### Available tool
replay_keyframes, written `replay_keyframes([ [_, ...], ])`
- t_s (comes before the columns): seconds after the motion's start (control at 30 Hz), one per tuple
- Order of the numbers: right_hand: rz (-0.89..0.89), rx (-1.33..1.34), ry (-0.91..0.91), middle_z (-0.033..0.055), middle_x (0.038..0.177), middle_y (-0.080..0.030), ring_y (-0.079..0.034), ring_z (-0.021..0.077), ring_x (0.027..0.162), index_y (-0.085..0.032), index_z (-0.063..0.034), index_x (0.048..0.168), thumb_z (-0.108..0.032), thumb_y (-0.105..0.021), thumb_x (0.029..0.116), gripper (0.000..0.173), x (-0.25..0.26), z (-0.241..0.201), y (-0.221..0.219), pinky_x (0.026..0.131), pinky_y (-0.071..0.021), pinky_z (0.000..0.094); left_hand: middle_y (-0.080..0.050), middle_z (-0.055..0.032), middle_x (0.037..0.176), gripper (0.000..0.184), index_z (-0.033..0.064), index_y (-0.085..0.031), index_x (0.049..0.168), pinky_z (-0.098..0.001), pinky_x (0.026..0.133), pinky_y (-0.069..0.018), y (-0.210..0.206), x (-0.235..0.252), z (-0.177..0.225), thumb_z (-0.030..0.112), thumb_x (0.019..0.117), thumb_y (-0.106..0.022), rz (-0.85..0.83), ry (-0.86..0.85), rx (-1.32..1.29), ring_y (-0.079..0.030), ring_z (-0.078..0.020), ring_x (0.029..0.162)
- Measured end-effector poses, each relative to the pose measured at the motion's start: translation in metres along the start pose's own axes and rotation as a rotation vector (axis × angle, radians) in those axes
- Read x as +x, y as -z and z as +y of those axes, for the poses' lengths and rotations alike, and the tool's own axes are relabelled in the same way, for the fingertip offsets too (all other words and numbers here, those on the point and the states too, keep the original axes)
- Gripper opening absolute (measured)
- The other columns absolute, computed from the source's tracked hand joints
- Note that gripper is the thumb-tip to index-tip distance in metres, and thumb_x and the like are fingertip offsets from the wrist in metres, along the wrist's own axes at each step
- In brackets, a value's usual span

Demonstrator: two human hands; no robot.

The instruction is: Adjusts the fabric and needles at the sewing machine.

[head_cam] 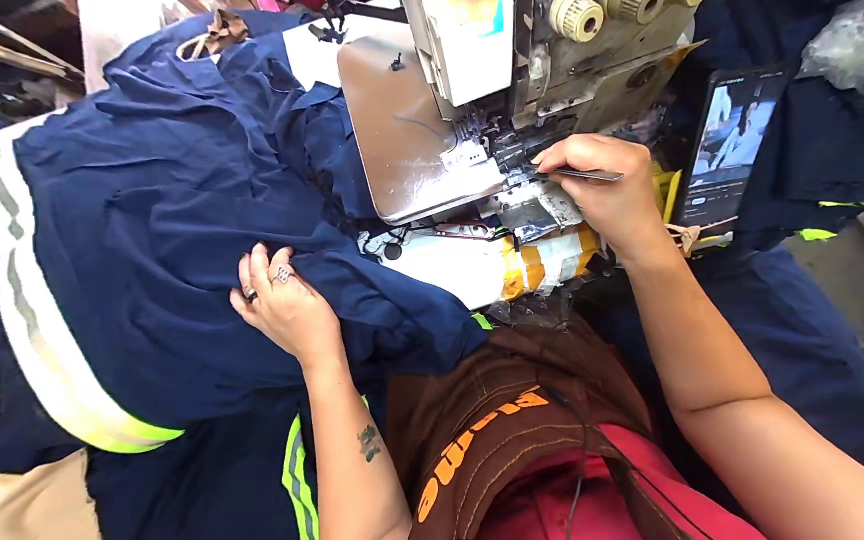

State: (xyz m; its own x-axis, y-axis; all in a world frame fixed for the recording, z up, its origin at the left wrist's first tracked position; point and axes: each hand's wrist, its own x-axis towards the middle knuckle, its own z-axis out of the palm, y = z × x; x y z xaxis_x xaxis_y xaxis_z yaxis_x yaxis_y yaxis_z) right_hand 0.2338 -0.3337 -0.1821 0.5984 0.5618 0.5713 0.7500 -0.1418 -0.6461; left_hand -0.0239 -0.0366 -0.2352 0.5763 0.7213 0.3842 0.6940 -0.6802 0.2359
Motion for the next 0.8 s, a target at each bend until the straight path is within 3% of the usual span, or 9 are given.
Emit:
replay_keyframes([
  [0.8, -0.026, -0.147, 0.037, 0.0109, 0.099, -0.077, -0.073, 0.0213, 0.099, -0.076, -0.0041, 0.094, 0.003, -0.065, 0.0943, 0.013, 0.0012, -0.0038, -0.0015, 0.093, -0.057, 0.0348, -0.053, -0.0094, 0.152, 0.04, 0.0094, -0.066, 0.131, -0.0578, 0.121, -0.0229, -0.003, 0.0004, -0.002, 0.013, 0.1096, -0.032, 0.017, 0.004, 0.023, -0.04, -0.0287, 0.148],
])
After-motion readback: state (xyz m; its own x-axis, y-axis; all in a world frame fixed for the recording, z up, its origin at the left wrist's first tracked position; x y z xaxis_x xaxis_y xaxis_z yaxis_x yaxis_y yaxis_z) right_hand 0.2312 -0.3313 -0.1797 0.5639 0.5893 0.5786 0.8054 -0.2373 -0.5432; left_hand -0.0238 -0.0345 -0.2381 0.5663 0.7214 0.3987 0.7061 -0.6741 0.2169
